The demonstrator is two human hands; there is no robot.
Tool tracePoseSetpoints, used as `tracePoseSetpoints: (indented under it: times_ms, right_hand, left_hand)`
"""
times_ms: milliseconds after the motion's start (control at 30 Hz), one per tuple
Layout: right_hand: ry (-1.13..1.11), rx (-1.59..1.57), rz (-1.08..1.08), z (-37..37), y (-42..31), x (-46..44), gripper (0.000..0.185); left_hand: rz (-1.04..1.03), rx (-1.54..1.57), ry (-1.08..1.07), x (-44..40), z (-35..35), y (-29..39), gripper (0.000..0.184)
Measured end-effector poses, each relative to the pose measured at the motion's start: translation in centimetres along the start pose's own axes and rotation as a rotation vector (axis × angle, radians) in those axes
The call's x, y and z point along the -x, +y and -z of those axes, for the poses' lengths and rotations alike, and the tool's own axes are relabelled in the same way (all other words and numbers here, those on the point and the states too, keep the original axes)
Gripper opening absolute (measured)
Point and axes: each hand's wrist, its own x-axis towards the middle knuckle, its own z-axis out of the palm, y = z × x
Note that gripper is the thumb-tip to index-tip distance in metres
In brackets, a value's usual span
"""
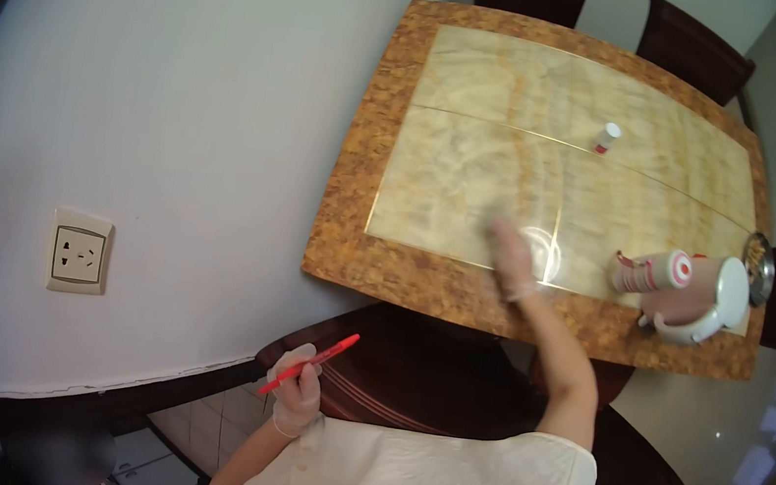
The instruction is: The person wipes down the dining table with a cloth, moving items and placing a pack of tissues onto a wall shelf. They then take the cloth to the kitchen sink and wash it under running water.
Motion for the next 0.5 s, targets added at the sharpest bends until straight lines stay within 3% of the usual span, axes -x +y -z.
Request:
tracePoseSetpoints:
  times_ms: [33,67,167,267,300,367,467,500]
  right_hand:
    - [-0.027,0.076,-0.176,4.8,-0.8,1.0,0.031]
    - [0.244,0.481,0.216,7.0,3.9,2.6,0.031]
    - [0.276,0.918,0.165,6.5,5.1,7.7,0.046]
    - [0.069,0.645,0.213,-1.7,1.0,7.2,0.053]
    - [0.027,0.555,0.381,-5.1,0.2,5.8,0.048]
    - [0.040,0.357,0.518,-11.0,-2.7,3.2,0.037]
    - [-0.093,0.091,0.289,-13.9,-3.1,1.1,0.034]
    - [-0.143,0.156,0.381,-14.4,-3.3,1.3,0.034]
  left_hand:
    - [-0.017,0.006,0.011,0.0,-0.2,0.0,0.016]
    - [-0.031,0.007,0.016,-0.1,-0.2,0.0,0.016]
    - [-0.049,0.010,0.035,0.0,-0.4,-0.3,0.017]
    - [-0.017,0.073,0.042,0.2,-0.4,-0.3,0.018]
    - [-0.006,0.083,0.043,0.2,-0.4,-0.3,0.019]
    - [-0.004,0.067,0.037,0.4,-0.3,-0.4,0.019]
    - [-0.026,0.016,0.035,0.3,-0.2,-0.5,0.019]
    - [-0.028,0.015,0.038,0.1,-0.2,-0.4,0.019]
